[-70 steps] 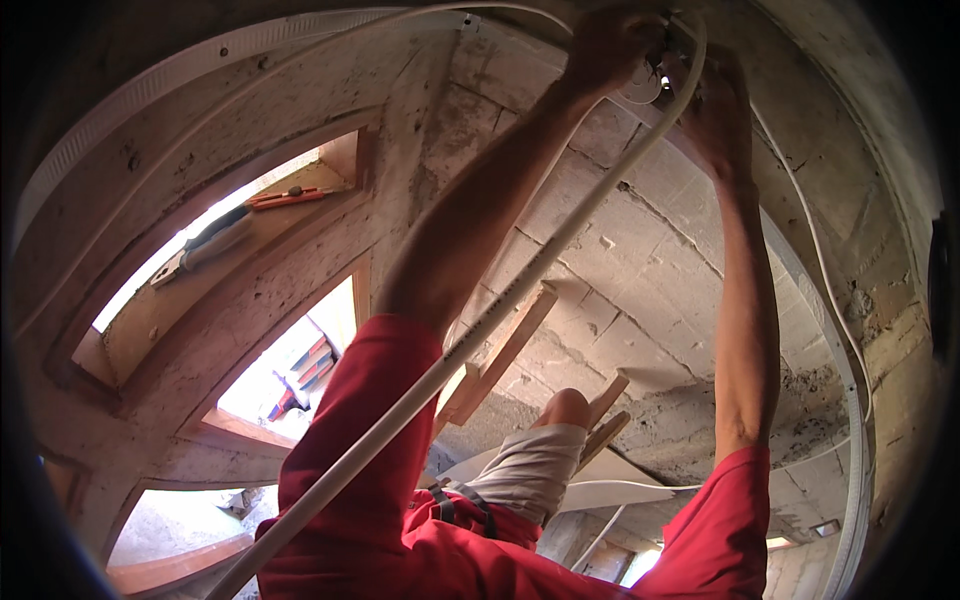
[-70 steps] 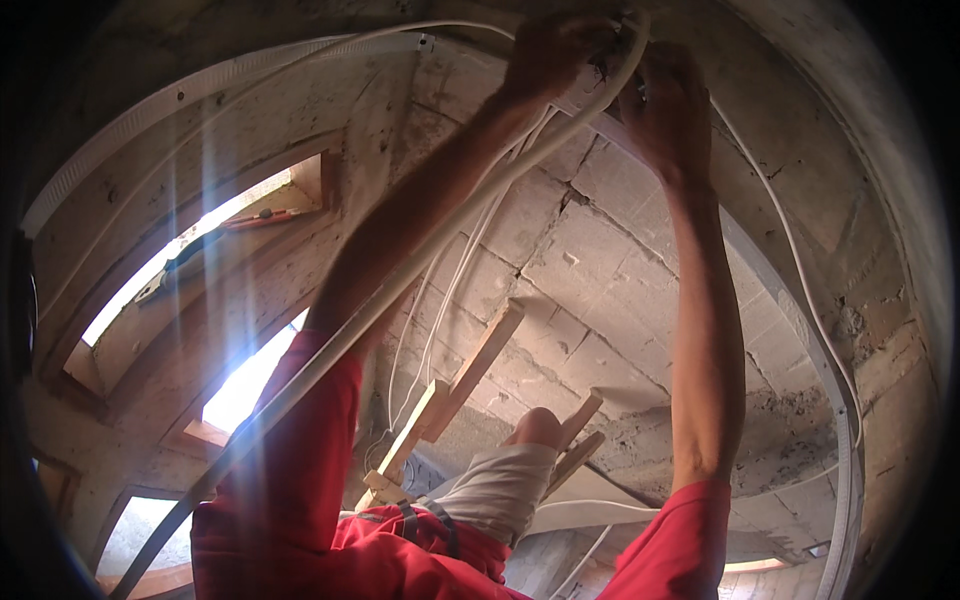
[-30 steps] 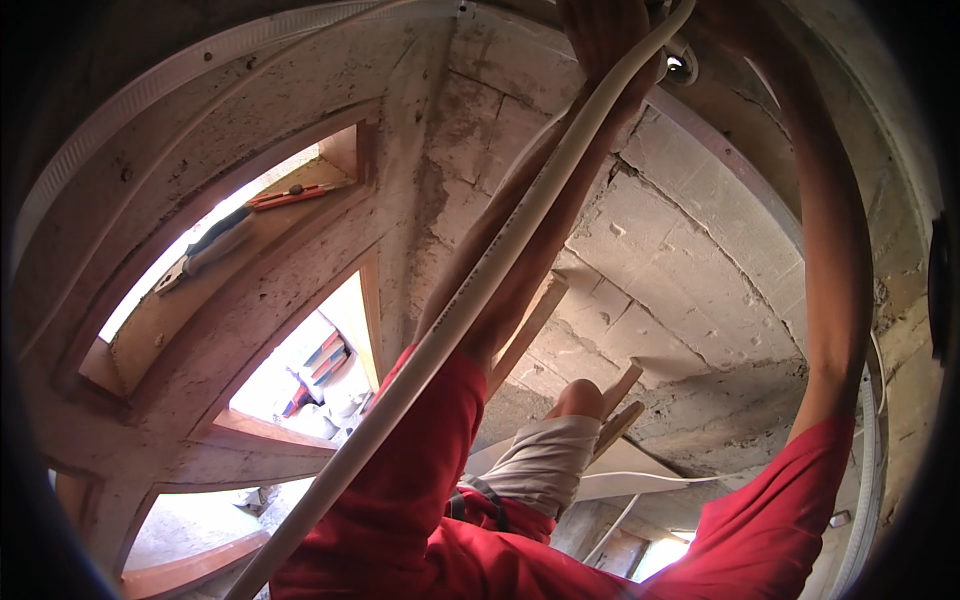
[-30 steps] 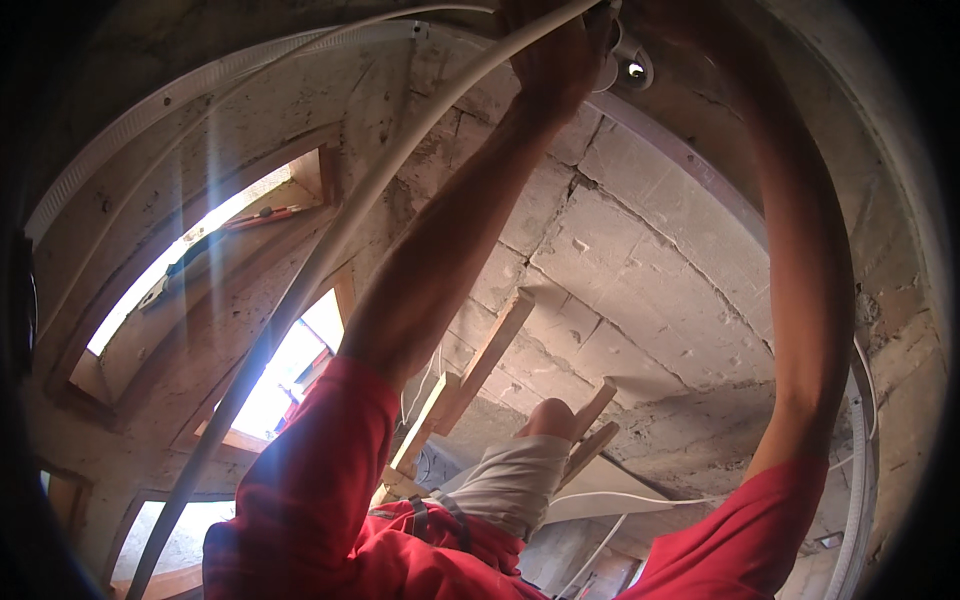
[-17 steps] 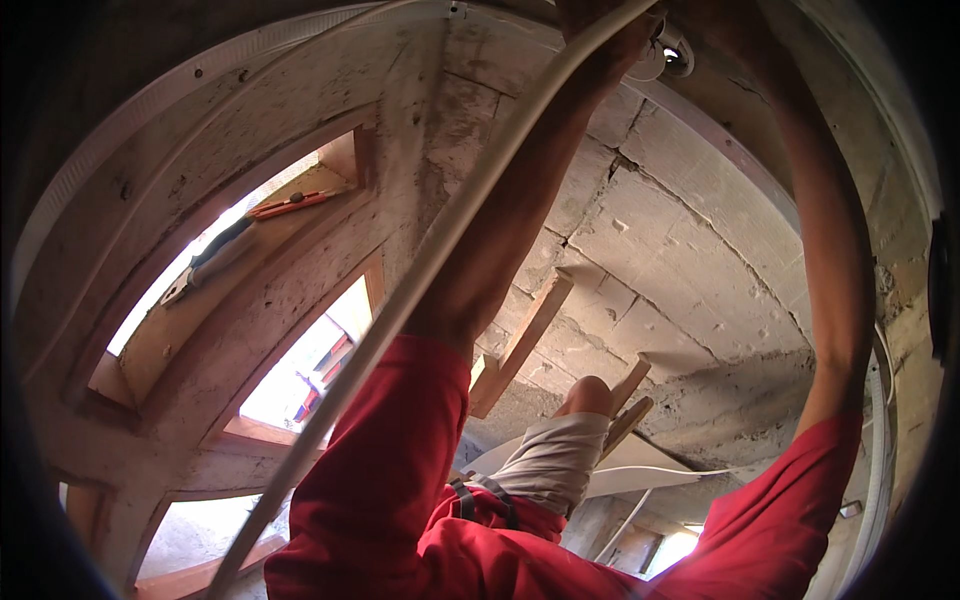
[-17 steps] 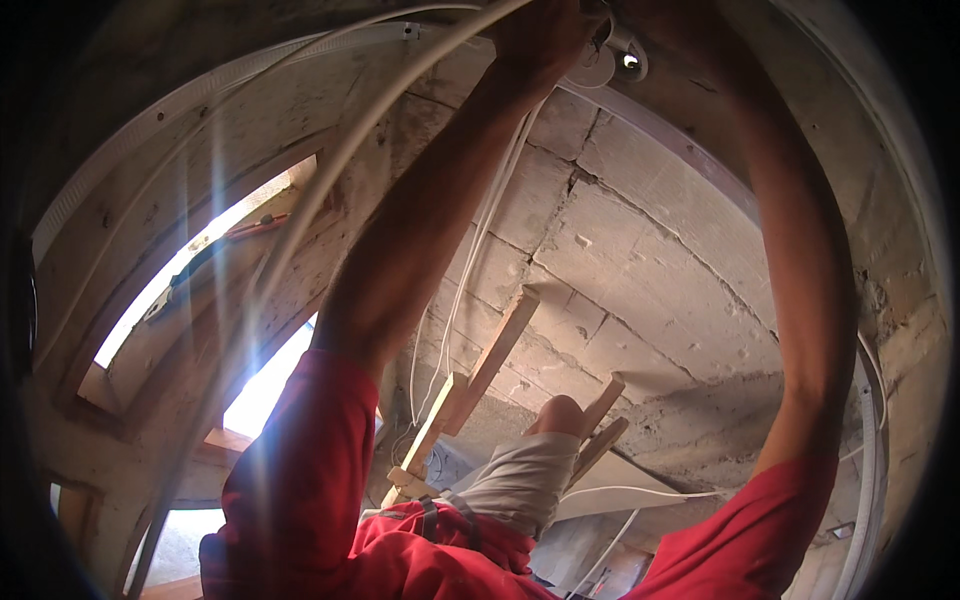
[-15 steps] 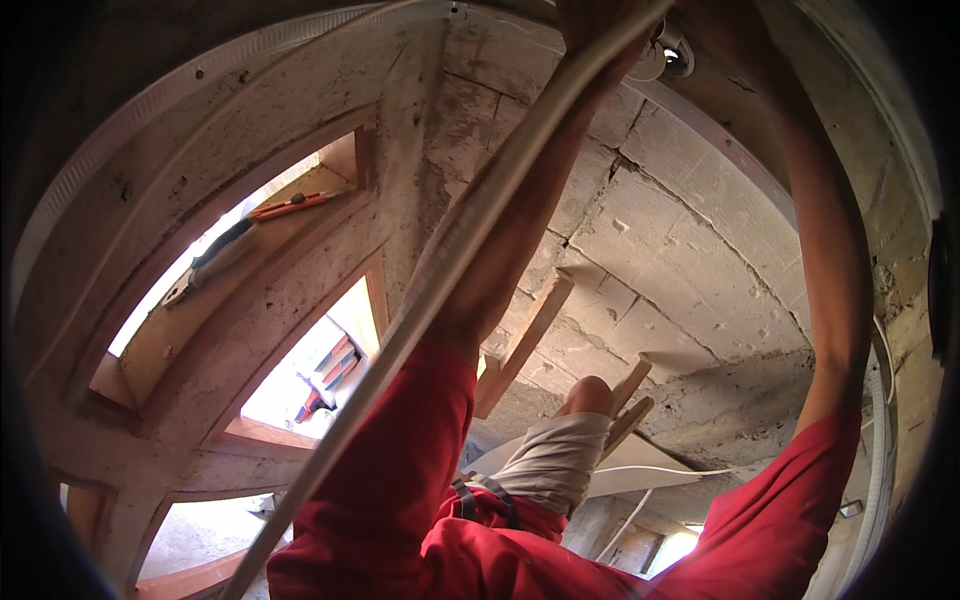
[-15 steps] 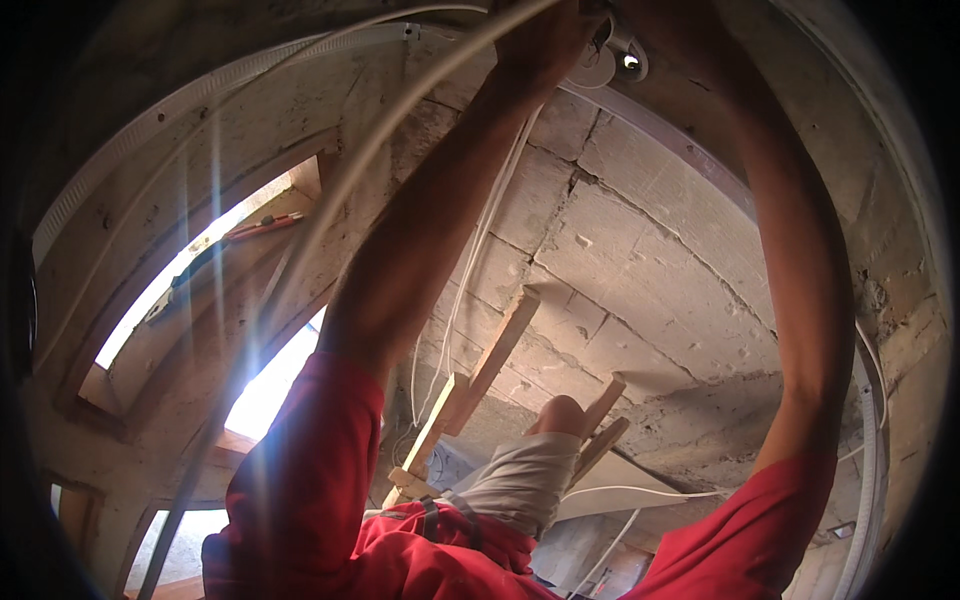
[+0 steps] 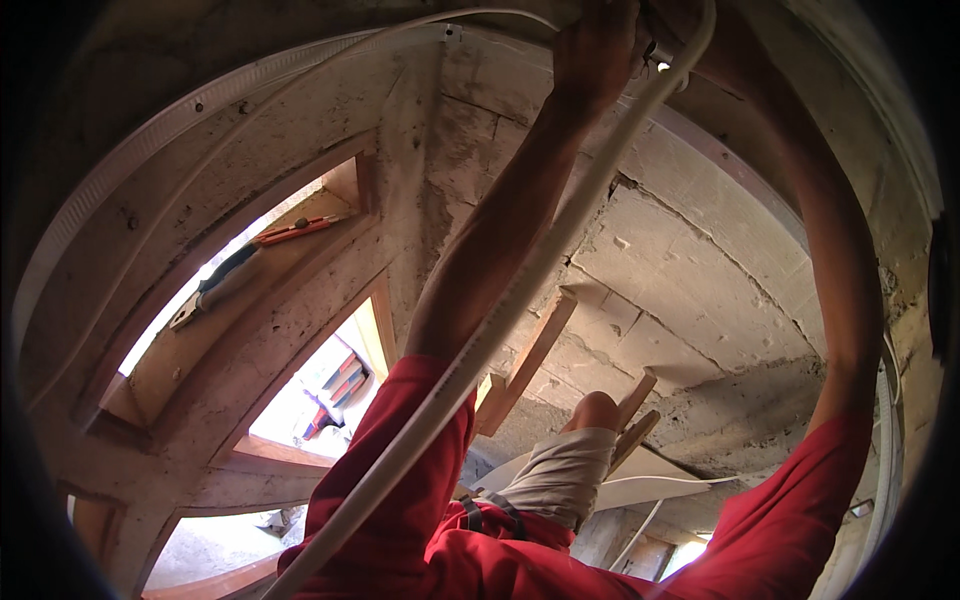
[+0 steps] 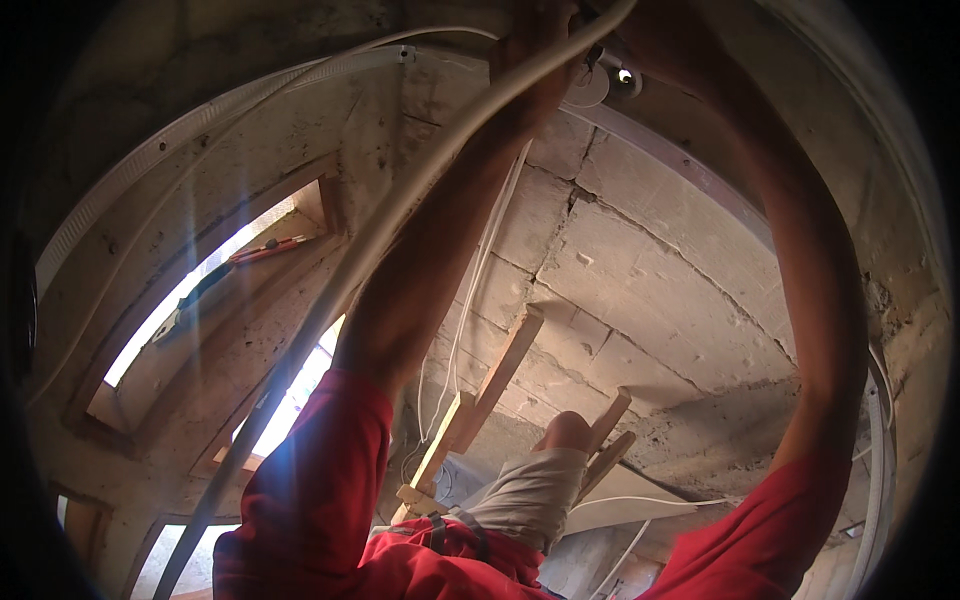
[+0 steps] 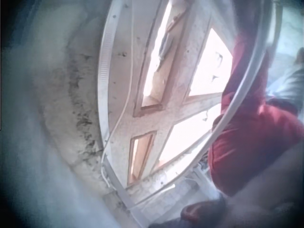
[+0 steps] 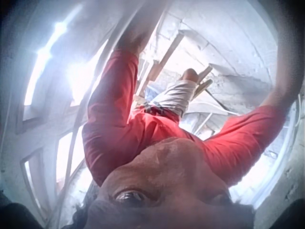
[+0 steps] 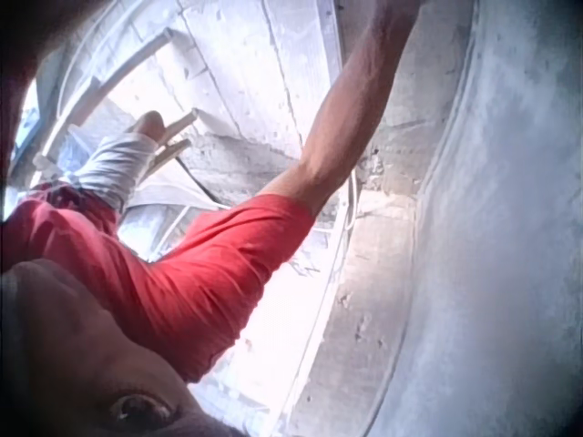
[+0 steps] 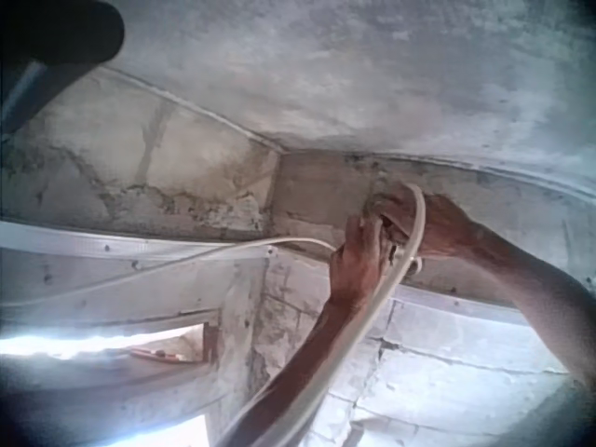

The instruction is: The person secures white electrical conduit to a concrete ceiling using a hammer and nails. They position the conduit, hammer nails into the ceiling to hold it in place, and use pliers to cut the conduit to the required length.

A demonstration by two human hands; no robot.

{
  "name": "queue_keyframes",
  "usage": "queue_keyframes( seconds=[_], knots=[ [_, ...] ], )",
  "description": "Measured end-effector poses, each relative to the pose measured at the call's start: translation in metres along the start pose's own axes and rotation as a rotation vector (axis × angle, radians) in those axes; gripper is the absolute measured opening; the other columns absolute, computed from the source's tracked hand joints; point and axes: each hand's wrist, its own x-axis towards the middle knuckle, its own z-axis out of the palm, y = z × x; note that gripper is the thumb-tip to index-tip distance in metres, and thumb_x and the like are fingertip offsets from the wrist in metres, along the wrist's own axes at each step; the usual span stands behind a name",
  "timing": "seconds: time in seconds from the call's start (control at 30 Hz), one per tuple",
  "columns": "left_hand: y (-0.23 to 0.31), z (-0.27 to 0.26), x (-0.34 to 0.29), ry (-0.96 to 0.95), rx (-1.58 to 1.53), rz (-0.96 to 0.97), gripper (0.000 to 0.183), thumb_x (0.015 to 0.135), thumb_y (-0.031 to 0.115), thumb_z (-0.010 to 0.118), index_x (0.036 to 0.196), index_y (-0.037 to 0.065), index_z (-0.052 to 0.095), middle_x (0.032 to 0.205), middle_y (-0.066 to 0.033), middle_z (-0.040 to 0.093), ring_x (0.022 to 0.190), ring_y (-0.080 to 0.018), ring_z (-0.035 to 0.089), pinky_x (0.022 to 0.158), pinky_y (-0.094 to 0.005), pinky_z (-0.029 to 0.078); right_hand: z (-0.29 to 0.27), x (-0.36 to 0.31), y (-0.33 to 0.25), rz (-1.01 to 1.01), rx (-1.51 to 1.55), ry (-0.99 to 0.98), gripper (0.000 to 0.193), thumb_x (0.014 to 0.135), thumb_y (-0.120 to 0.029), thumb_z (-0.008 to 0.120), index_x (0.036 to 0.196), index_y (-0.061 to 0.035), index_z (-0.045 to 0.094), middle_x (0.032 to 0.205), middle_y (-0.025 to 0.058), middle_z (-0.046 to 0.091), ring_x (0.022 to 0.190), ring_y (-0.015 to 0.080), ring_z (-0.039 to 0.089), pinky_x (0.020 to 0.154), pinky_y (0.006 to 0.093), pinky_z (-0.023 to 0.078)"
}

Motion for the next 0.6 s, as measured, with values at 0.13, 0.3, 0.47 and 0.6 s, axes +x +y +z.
queue_keyframes(
  seconds=[0.13, 0.3, 0.47, 0.6],
  knots=[
    [-0.041, 0.024, -0.013, 0.023, -0.058, -0.06, 0.035, 0.095, 0.024, 0.068, 0.126, 0.011, 0.058, 0.104, -0.0177, 0.064, 0.077, -0.0409, 0.069, 0.062, -0.0535, 0.056, -0.009, 0.005, -0.003, 0.145, 0.019, -0.355, 0.037, 0.091, -0.024, 0.067, 0.124, -0.0098, 0.06, 0.115, 0.0137, 0.059, 0.106, 0.0347, 0.065, 0.083, 0.043, 0.06],
    [-0.058, -0.021, -0.024, -0.088, -0.028, 0.027, 0.024, 0.098, 0.019, 0.065, 0.119, 0.008, 0.064, 0.101, -0.0136, 0.071, 0.097, -0.0363, 0.07, 0.083, -0.0441, 0.057, 0.003, -0.048, 0.02, -0.241, -0.365, -0.212, 0.041, 0.089, -0.027, 0.071, 0.124, -0.0068, 0.06, 0.115, 0.0121, 0.059, 0.108, 0.0304, 0.064, 0.087, 0.0406, 0.059],
    [-0.043, -0.039, -0.019, 0.074, -0.089, 0.07, 0.031, 0.093, 0.026, 0.07, 0.121, 0.011, 0.067, 0.114, -0.0117, 0.071, 0.11, -0.0339, 0.067, 0.089, -0.0451, 0.055, -0.007, -0.028, 0.0, 0.003, -0.011, -0.068, 0.038, 0.088, -0.027, 0.073, 0.119, -0.0071, 0.063, 0.107, 0.0113, 0.067, 0.103, 0.0326, 0.068, 0.087, 0.0436, 0.061],
    [-0.018, -0.024, 0.022, 0.144, -0.133, 0.35, 0.026, 0.096, 0.021, 0.068, 0.117, 0.007, 0.063, 0.102, -0.0193, 0.068, 0.093, -0.0408, 0.067, 0.079, -0.0548, 0.052, 0.001, -0.033, 0.004, -0.036, -0.028, 0.056, 0.036, 0.089, -0.026, 0.072, 0.119, -0.0075, 0.063, 0.122, 0.0128, 0.067, 0.11, 0.0321, 0.067, 0.093, 0.0422, 0.059]
  ],
)
